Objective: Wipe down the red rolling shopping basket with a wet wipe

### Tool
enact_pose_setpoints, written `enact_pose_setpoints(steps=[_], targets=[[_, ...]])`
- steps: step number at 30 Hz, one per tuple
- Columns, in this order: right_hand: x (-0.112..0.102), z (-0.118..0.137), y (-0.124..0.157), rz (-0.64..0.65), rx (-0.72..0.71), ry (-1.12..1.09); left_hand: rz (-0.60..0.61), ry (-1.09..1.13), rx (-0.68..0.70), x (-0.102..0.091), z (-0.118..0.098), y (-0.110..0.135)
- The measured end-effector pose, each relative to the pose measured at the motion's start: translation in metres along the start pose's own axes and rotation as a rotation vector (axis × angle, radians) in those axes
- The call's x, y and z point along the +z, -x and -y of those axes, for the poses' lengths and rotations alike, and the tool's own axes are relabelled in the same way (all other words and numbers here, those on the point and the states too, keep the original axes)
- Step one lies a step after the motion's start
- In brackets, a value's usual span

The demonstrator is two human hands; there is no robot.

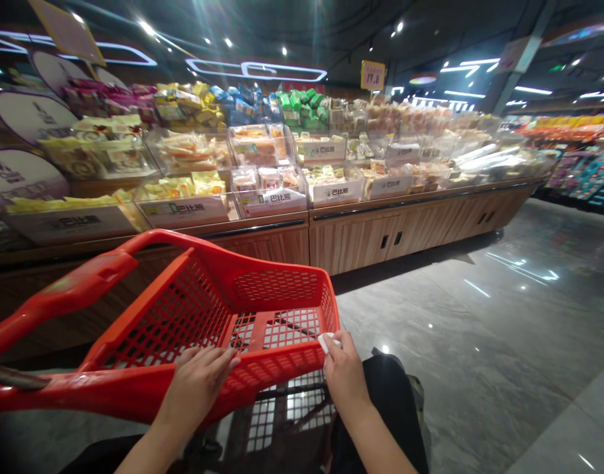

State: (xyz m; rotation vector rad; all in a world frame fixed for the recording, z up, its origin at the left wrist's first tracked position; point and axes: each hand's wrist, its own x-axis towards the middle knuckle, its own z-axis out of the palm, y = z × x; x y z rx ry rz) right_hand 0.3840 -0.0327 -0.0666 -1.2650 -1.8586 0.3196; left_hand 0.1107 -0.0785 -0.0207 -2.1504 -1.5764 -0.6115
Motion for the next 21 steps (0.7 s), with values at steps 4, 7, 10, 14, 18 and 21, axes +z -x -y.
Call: enact_pose_setpoints(steps=[4,7,10,14,18,21], targets=[[0.004,0.006,0.004,0.007,-0.020,0.019,-0.028,0.008,0.009,0.001,0.004,0.004],[0.011,0.022,0.009,0.073,-0.056,-0.009,-0.027,0.015,0.020,0.002,0.008,0.007],[0.009,0.023,0.009,0.090,-0.047,-0.014,-0.021,0.016,0.039,0.002,0.012,0.011],[0.000,0.005,0.003,0.029,0.006,0.040,-0.028,0.014,0.056,0.003,0.018,0.012],[0.001,0.001,0.005,-0.005,0.013,0.061,-0.019,0.021,0.049,-0.001,0.022,0.014],[0.009,0.013,0.012,0.028,-0.050,0.010,0.006,0.014,-0.006,-0.006,0.015,0.012]])
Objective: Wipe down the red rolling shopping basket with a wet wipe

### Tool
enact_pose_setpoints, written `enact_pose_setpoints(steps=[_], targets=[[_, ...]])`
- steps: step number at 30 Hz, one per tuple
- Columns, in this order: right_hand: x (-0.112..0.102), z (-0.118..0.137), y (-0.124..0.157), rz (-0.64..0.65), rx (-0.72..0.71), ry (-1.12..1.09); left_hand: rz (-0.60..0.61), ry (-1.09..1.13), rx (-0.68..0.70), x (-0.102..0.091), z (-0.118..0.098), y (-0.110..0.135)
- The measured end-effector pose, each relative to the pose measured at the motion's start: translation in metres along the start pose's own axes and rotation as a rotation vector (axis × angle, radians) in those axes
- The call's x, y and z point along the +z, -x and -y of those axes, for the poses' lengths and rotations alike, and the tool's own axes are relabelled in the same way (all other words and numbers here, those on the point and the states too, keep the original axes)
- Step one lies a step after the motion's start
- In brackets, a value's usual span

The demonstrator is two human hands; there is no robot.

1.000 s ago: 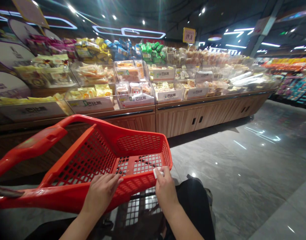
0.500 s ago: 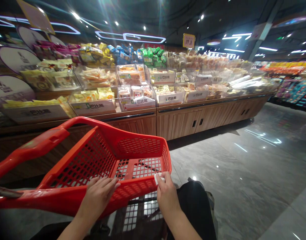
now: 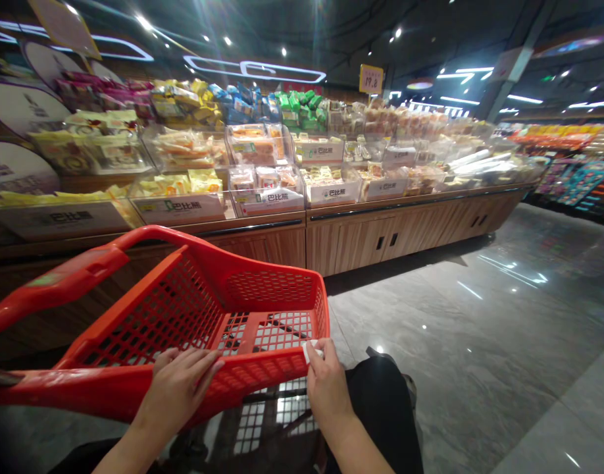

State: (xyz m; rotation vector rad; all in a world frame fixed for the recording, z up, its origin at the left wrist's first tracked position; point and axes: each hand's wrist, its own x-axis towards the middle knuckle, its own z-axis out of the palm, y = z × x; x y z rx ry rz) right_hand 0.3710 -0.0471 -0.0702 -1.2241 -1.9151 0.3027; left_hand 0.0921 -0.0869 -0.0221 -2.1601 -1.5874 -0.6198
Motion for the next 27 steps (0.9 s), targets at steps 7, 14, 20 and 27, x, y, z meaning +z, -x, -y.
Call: enact_pose_setpoints(steps=[7,14,20,27], targets=[[0.009,0.022,0.010,0.063,-0.077,-0.099,0.055,0.176,-0.033,0.019,-0.072,-0.023],[-0.006,-0.003,0.003,0.049,-0.016,-0.011,0.084,0.213,-0.111,0.042,-0.098,-0.026],[-0.003,-0.011,0.012,0.050,-0.073,-0.039,0.055,0.222,-0.121,0.041,-0.090,-0.016],[-0.004,-0.005,0.005,0.064,-0.052,-0.109,0.025,0.239,-0.101,0.039,-0.085,-0.009]])
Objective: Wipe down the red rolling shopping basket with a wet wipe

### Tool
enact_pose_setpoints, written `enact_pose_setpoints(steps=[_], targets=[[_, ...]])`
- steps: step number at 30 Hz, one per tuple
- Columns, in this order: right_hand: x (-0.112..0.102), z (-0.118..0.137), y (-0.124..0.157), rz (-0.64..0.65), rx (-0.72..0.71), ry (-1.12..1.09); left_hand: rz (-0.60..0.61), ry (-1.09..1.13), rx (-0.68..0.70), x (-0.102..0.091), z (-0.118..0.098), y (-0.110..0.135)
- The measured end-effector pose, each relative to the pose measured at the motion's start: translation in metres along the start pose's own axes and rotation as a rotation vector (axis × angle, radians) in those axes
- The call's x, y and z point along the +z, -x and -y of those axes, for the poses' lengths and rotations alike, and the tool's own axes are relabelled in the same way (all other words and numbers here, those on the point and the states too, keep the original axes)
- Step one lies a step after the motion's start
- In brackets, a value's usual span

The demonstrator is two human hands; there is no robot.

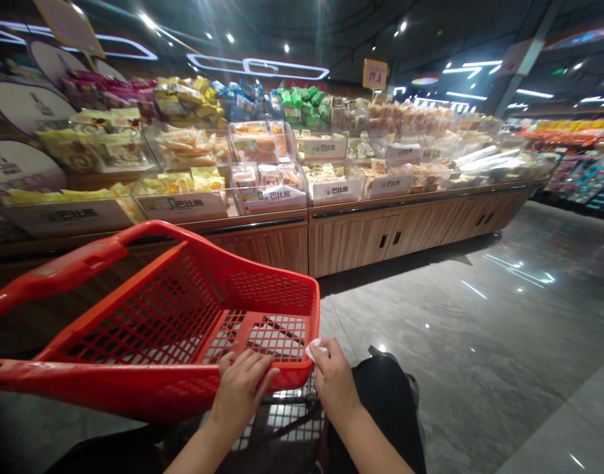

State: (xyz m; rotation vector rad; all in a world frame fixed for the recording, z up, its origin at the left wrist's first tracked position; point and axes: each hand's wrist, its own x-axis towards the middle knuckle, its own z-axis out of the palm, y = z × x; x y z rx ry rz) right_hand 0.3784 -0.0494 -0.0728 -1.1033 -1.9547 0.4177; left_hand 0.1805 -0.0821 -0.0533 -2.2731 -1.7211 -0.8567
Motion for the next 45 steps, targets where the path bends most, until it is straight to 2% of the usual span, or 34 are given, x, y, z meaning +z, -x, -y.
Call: enact_pose_setpoints(steps=[8,14,20,22,27,29,35,41,43,45], targets=[[0.004,0.010,0.018,0.035,-0.021,-0.149,-0.020,0.026,0.007,-0.006,0.000,0.007],[0.000,0.001,0.005,-0.010,0.016,-0.132,-0.021,0.041,0.031,-0.009,0.002,0.015],[-0.002,0.005,0.030,0.086,-0.021,-0.209,-0.059,0.043,0.043,-0.009,0.001,0.016],[-0.002,0.001,0.026,0.073,-0.025,-0.206,-0.058,0.049,0.048,-0.009,0.001,0.017],[0.000,-0.012,-0.004,-0.018,-0.004,-0.147,-0.048,0.063,0.058,-0.008,0.005,0.018],[0.000,-0.011,-0.004,-0.016,-0.002,-0.151,-0.045,0.067,0.059,-0.008,0.005,0.019],[-0.003,0.000,0.021,0.034,-0.019,-0.210,-0.054,0.083,0.060,-0.008,0.007,0.020],[0.002,-0.013,-0.016,-0.055,0.030,-0.150,-0.078,0.093,0.066,-0.014,0.008,0.016],[0.004,-0.013,-0.018,-0.054,0.034,-0.152,-0.089,0.092,0.074,-0.016,0.009,0.015],[0.005,-0.007,-0.007,-0.024,0.019,-0.178,-0.097,0.093,0.083,-0.018,0.010,0.016]])
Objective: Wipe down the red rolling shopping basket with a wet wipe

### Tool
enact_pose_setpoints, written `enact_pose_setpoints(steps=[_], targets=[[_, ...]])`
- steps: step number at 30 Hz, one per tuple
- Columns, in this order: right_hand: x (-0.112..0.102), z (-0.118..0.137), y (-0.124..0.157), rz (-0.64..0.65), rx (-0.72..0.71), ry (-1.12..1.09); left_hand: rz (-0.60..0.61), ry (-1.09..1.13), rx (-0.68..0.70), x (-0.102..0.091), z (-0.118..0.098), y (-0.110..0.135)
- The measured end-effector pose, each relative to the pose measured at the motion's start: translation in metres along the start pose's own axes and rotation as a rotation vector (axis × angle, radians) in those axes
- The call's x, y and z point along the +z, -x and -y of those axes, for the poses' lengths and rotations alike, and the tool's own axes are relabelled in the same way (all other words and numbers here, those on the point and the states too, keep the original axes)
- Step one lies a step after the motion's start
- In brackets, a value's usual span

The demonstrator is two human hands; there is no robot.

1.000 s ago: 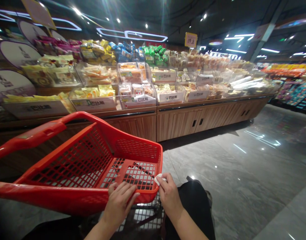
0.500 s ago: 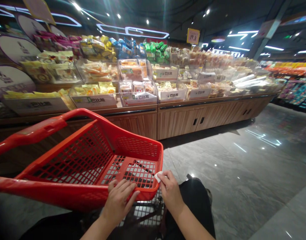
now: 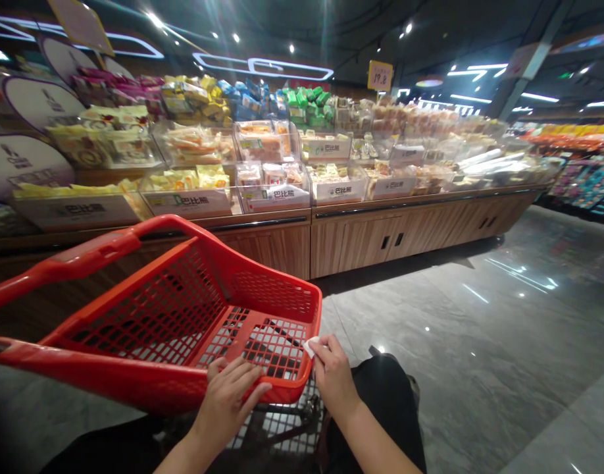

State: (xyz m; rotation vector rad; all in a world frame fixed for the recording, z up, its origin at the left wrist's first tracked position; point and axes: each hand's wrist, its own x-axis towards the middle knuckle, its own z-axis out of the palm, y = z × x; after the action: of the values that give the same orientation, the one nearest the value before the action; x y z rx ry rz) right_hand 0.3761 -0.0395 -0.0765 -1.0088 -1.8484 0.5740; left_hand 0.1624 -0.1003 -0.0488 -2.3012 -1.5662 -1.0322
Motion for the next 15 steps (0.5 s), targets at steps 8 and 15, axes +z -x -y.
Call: enact_pose_setpoints(steps=[8,15], targets=[[-0.002,0.006,0.019,0.054,0.003,-0.023,0.008,0.042,0.005,-0.009,0.001,0.005],[0.001,0.005,0.008,0.035,0.016,-0.015,-0.015,0.037,0.016,-0.011,0.002,0.012]])
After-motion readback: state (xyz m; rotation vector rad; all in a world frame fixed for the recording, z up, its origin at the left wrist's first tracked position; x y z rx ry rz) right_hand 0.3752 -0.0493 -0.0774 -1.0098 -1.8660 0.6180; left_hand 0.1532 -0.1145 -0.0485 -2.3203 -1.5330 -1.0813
